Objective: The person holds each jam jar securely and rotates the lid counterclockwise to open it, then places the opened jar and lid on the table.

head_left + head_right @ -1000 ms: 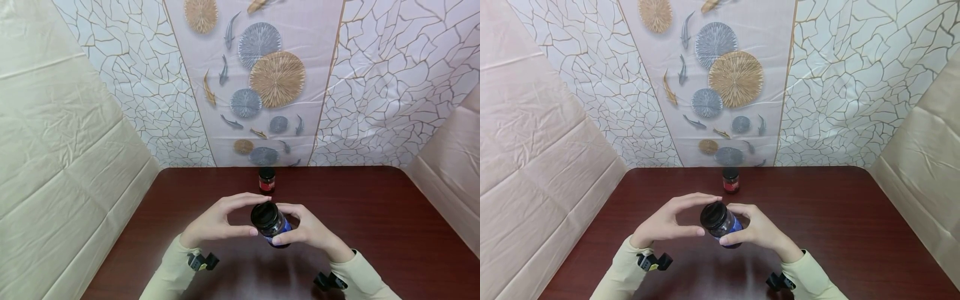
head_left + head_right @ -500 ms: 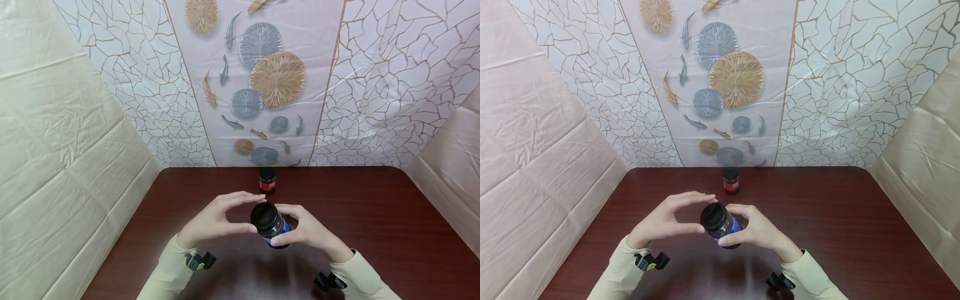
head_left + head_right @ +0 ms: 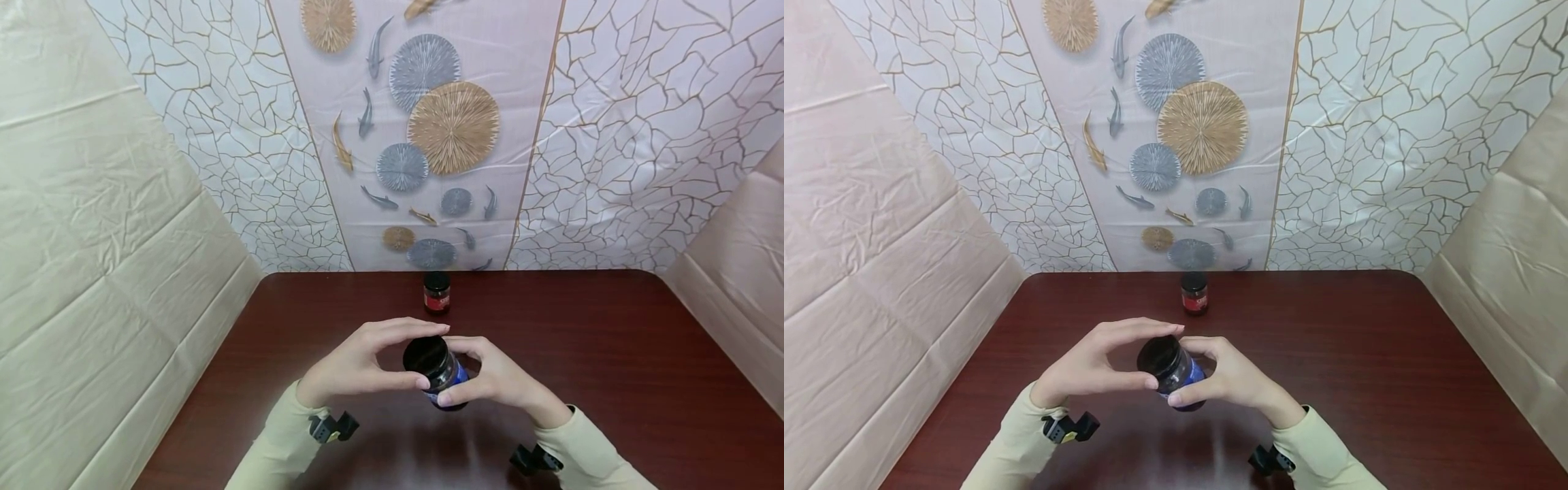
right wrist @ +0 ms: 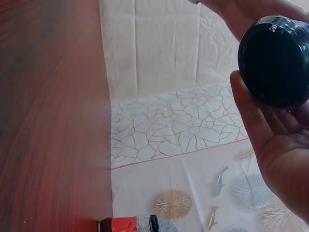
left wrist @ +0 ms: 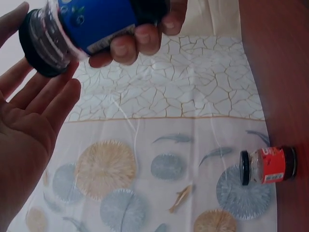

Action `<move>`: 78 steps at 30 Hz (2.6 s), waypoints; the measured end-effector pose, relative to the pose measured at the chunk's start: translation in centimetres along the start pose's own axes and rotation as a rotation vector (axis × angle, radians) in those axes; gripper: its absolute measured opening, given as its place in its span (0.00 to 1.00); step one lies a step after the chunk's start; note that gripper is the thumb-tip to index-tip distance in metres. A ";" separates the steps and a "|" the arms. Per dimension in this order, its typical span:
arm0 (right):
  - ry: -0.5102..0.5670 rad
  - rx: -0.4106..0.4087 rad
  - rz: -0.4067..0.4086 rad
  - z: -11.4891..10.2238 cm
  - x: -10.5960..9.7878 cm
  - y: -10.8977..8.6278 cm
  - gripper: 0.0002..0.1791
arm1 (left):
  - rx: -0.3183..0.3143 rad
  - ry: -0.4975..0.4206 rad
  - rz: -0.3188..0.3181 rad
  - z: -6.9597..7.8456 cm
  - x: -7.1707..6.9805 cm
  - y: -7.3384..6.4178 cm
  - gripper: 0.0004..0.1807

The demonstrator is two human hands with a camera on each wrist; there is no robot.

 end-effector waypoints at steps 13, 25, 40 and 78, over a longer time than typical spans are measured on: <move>-0.067 -0.061 0.024 -0.2 -0.2 -0.1 0.23 | 0.045 -0.050 0.060 0.2 1.2 0.8 0.30; -0.023 -0.005 0.009 -0.1 -0.3 -0.4 0.26 | -0.010 -0.083 -0.005 -0.3 0.4 -0.3 0.33; -0.008 -0.022 -0.014 -0.5 -0.3 -0.2 0.24 | -0.038 0.014 -0.017 -0.1 -0.7 -0.9 0.36; -0.053 -0.045 -0.019 -0.1 0.3 -0.1 0.24 | 0.033 -0.030 -0.023 0.4 0.6 -0.2 0.33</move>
Point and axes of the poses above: each hand's wrist, its own y-axis towards the middle knuckle, its own x-axis out of the palm, z = x × y, the point moved 4 cm from there along y, towards the middle knuckle, and after that the axes turned 5 degrees about z, right-handed, at the moved point
